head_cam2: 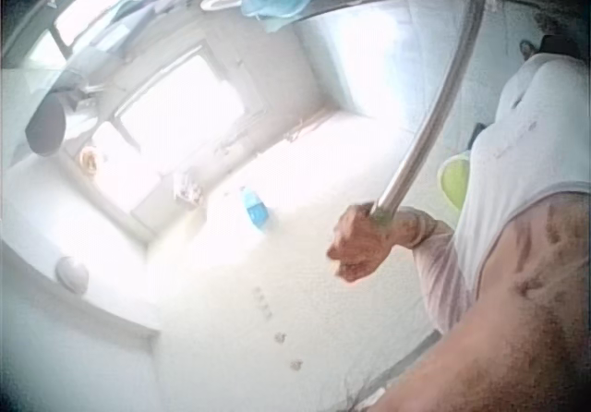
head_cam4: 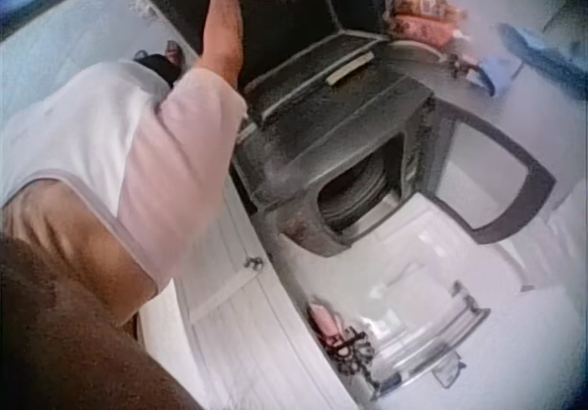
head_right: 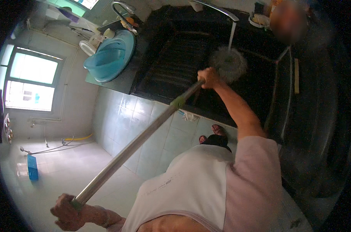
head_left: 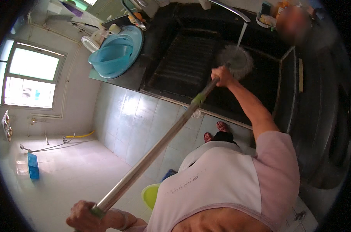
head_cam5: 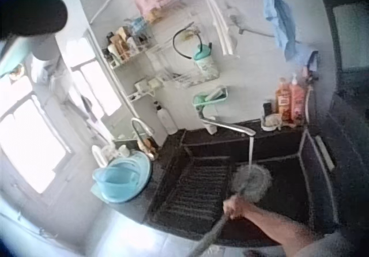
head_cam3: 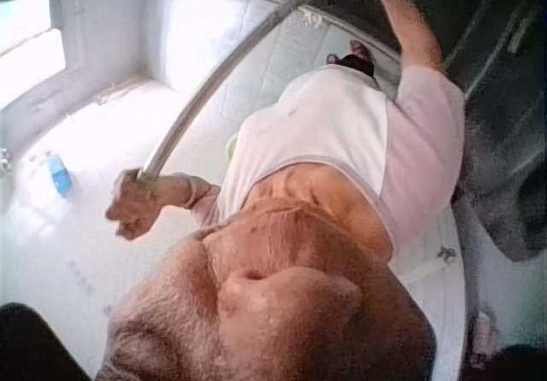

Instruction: The person cleans a mop head by holding it under a running faucet in a sink and rinsing it by hand.

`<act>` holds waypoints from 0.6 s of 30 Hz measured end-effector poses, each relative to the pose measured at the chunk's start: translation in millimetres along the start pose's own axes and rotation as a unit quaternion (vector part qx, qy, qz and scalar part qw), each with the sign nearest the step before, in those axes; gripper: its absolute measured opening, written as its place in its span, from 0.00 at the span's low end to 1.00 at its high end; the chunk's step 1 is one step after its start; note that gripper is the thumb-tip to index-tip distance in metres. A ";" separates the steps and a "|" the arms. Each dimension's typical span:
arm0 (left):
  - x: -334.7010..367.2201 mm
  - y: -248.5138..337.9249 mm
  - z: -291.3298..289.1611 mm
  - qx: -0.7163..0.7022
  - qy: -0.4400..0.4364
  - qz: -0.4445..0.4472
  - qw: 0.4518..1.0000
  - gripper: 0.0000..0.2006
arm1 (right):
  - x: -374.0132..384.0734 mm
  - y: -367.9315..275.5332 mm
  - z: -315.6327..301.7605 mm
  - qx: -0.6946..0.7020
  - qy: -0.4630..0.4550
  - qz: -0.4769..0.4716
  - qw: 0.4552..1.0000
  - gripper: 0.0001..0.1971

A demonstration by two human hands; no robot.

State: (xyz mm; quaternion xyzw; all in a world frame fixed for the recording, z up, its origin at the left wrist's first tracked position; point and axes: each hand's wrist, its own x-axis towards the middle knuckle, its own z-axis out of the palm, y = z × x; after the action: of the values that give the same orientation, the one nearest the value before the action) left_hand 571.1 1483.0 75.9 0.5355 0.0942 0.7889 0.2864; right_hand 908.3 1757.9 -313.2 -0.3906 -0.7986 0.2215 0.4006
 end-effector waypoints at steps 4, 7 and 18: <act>20.5 54.2 -0.4 0.093 -0.004 0.035 0.995 0.16 | -4.7 -41.6 24.7 0.023 -0.005 -0.063 0.998 0.10; 21.2 29.8 15.3 0.061 0.020 0.015 0.998 0.14 | -18.5 -19.7 33.5 -0.018 -0.048 -0.046 0.998 0.11; 9.6 0.1 6.2 -0.038 -0.023 -0.001 0.999 0.17 | -10.3 11.0 15.8 0.005 -0.006 -0.036 0.999 0.12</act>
State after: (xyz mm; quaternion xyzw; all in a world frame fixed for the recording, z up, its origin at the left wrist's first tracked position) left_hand 574.2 1487.3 86.1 0.5417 0.0579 0.7794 0.3094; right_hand 904.2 1755.5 -334.6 -0.3582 -0.8138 0.2130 0.4051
